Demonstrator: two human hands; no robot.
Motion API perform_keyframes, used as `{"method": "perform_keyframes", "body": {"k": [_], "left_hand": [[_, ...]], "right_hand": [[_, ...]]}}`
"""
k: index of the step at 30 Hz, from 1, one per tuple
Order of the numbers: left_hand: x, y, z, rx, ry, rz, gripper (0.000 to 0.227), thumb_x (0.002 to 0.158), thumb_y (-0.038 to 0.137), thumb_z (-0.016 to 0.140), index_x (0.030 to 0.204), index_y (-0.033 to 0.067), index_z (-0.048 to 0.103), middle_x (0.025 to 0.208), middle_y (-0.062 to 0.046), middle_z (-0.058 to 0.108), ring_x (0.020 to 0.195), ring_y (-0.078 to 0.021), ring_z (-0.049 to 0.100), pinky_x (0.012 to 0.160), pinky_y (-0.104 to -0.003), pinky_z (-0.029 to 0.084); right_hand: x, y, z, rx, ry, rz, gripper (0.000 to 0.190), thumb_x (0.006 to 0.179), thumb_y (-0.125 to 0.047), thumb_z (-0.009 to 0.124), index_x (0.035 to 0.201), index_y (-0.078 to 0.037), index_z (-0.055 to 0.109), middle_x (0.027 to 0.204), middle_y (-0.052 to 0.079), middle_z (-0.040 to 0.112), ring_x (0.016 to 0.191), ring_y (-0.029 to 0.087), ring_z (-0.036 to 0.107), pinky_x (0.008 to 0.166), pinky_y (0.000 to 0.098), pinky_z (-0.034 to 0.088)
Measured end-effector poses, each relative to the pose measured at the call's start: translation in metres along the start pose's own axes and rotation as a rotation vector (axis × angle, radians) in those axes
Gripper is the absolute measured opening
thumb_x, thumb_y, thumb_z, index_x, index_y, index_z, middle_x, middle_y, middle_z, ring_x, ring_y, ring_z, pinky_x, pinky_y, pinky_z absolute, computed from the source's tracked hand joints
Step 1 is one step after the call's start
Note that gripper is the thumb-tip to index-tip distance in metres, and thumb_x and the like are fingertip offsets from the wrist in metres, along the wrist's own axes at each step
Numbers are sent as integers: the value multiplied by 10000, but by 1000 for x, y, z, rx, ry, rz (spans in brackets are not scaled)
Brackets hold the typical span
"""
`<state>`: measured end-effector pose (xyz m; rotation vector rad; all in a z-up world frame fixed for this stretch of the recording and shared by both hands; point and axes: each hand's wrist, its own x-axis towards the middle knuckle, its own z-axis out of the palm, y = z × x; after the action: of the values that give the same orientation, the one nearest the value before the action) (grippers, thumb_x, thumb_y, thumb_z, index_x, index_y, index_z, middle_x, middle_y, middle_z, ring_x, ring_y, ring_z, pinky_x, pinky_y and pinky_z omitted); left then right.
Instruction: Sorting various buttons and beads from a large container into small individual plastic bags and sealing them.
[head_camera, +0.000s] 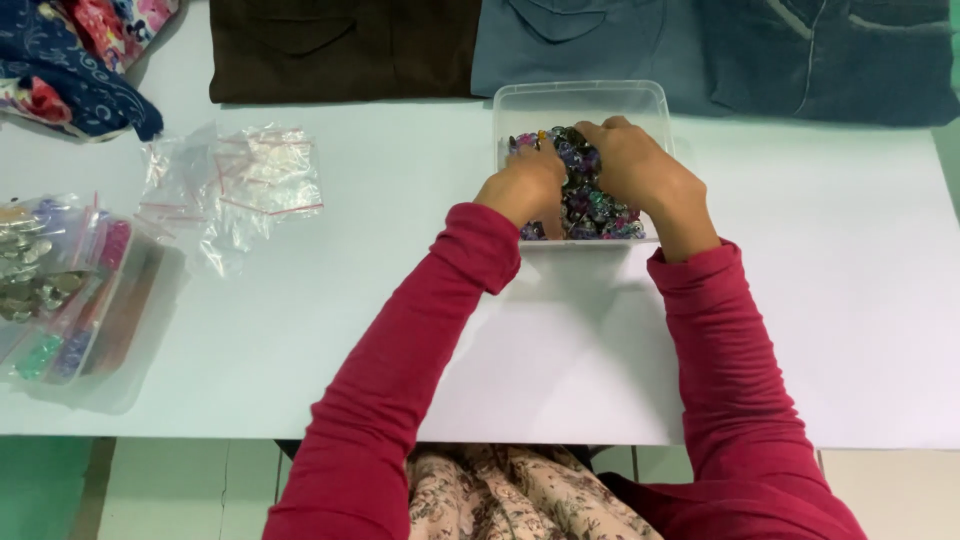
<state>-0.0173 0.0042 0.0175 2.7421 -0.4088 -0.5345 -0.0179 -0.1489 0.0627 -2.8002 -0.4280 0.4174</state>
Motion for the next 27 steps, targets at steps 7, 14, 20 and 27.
{"method": "perform_keyframes", "body": {"k": [7, 14, 20, 27], "left_hand": [[7, -13, 10, -62, -25, 46, 1105, 583, 155, 962, 1455, -129, 345, 1395, -379, 429, 1316, -543, 465, 1046, -624, 490], [7, -20, 17, -158, -26, 129, 1053, 565, 116, 936, 1456, -105, 422, 1328, -340, 465, 1279, -523, 497, 999, -610, 525], [-42, -6, -19, -325, 5, 305, 807, 685, -97, 788, 1418, -154, 455, 1236, -386, 598, 1190, -533, 610, 974, -557, 552], [-82, -5, -35, -283, -64, 391, 685, 774, -175, 589, 1443, -143, 450, 1270, -368, 634, 1201, -501, 624, 984, -551, 535]], "right_hand": [[-15, -11, -5, 22, -53, -40, 660, 832, 219, 514, 1453, 10, 592, 1392, 347, 565, 1253, 518, 585, 979, 538, 546], [-19, -1, 0, 163, -127, -47, 633, 861, 201, 437, 1432, -7, 615, 1387, 314, 607, 1293, 515, 553, 1055, 554, 480], [-15, 11, -3, 166, -148, -148, 524, 885, 92, 472, 1267, -131, 753, 1255, 188, 727, 1227, 476, 612, 1071, 545, 465], [-61, -25, -43, 139, -199, -107, 385, 894, 22, 543, 1098, -127, 833, 1141, 202, 776, 1144, 478, 665, 1007, 541, 500]]}}
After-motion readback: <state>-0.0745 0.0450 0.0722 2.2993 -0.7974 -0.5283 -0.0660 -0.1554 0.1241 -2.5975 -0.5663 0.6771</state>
